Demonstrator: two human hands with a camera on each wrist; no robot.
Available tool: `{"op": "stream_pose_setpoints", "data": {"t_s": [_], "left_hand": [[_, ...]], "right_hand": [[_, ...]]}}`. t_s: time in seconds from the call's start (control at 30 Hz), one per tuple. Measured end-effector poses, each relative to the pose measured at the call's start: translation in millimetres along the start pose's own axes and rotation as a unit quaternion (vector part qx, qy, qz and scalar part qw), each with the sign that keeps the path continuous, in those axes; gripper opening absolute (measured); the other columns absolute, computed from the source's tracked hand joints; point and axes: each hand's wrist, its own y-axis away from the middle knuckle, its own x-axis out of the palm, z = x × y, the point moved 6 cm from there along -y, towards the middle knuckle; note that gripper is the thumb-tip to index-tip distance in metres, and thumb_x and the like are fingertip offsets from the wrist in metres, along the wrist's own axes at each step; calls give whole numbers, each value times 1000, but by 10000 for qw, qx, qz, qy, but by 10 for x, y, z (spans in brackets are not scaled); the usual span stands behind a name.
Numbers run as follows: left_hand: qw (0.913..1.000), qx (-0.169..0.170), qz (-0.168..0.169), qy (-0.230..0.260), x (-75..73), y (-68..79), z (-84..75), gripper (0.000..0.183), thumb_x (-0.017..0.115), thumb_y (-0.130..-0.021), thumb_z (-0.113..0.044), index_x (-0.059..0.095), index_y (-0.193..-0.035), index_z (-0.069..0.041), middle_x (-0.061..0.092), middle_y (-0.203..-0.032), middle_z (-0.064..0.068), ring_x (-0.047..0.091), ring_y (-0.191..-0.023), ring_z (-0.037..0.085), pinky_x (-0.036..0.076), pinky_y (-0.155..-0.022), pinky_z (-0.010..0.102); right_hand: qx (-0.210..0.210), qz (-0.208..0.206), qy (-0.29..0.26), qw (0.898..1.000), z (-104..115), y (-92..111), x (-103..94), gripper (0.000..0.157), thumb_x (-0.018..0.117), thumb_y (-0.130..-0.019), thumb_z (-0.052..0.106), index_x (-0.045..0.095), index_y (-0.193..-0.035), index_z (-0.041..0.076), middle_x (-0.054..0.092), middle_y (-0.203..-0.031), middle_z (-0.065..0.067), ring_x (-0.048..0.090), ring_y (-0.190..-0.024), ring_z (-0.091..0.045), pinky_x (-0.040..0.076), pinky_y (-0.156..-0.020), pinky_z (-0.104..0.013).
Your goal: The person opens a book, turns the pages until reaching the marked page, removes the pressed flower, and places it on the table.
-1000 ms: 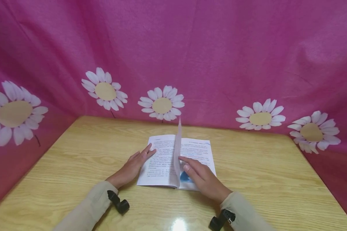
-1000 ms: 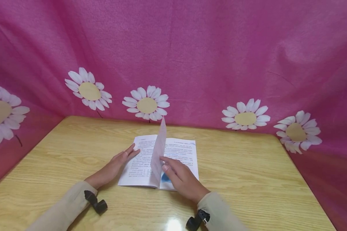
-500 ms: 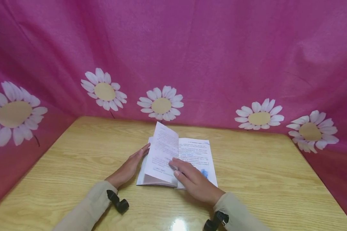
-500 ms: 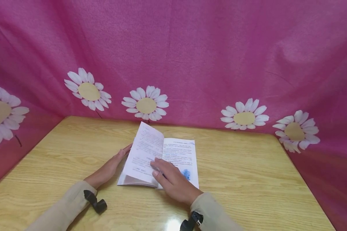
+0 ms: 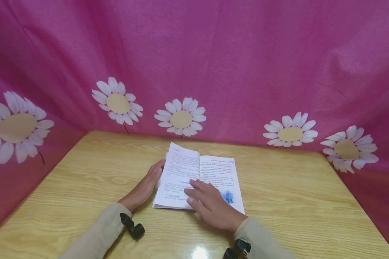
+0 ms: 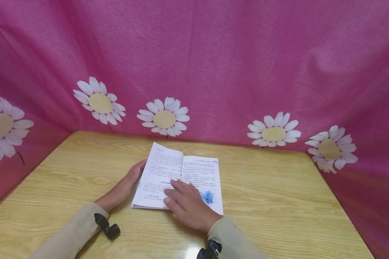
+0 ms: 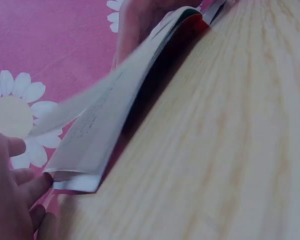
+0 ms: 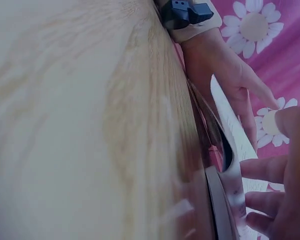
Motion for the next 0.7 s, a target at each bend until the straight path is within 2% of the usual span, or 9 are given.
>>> {"op": "stream_pose_setpoints", "data": {"t_s": [0.2, 0.43, 0.53, 0.7], "left_hand": [[9994, 101, -44, -340, 8, -19, -16, 64, 40, -103, -40, 11, -156, -20, 3, -162, 4, 10, -147, 27, 13, -116, 52], [9937, 518, -136, -981, -1, 4, -52, 88, 66, -89, -44, 12, -156, -26, -4, -162, -3, 1, -148, 26, 13, -111, 63], [9907, 683, -40, -1174, 11, 12, -66, 92, 71, -85, -46, 16, -156, -28, -3, -162, -7, -2, -148, 26, 12, -111, 64], [9794, 1085, 326, -1670, 60, 31, -95, 81, 70, -82, -53, 35, -150, -28, 11, -161, -8, -1, -148, 28, 10, -110, 67]], "right_hand": [[19, 64, 364, 9993, 19, -15, 29, 52, 30, -103, 49, 48, -143, 21, 27, -158, -1, 18, -146, -22, 11, -116, -52], [23, 133, 521, 9986, 18, -18, 50, 54, 29, -103, 50, 47, -144, 22, 26, -158, -1, 17, -146, -23, 11, -115, -54], [15, 143, 555, 9984, 13, -21, 58, 53, 29, -103, 50, 47, -144, 22, 26, -158, -1, 17, -146, -23, 11, -115, -55], [-2, 153, 601, 9981, 5, -27, 69, 54, 28, -103, 51, 47, -144, 22, 25, -158, 0, 16, -147, -22, 11, -115, -55]]}}
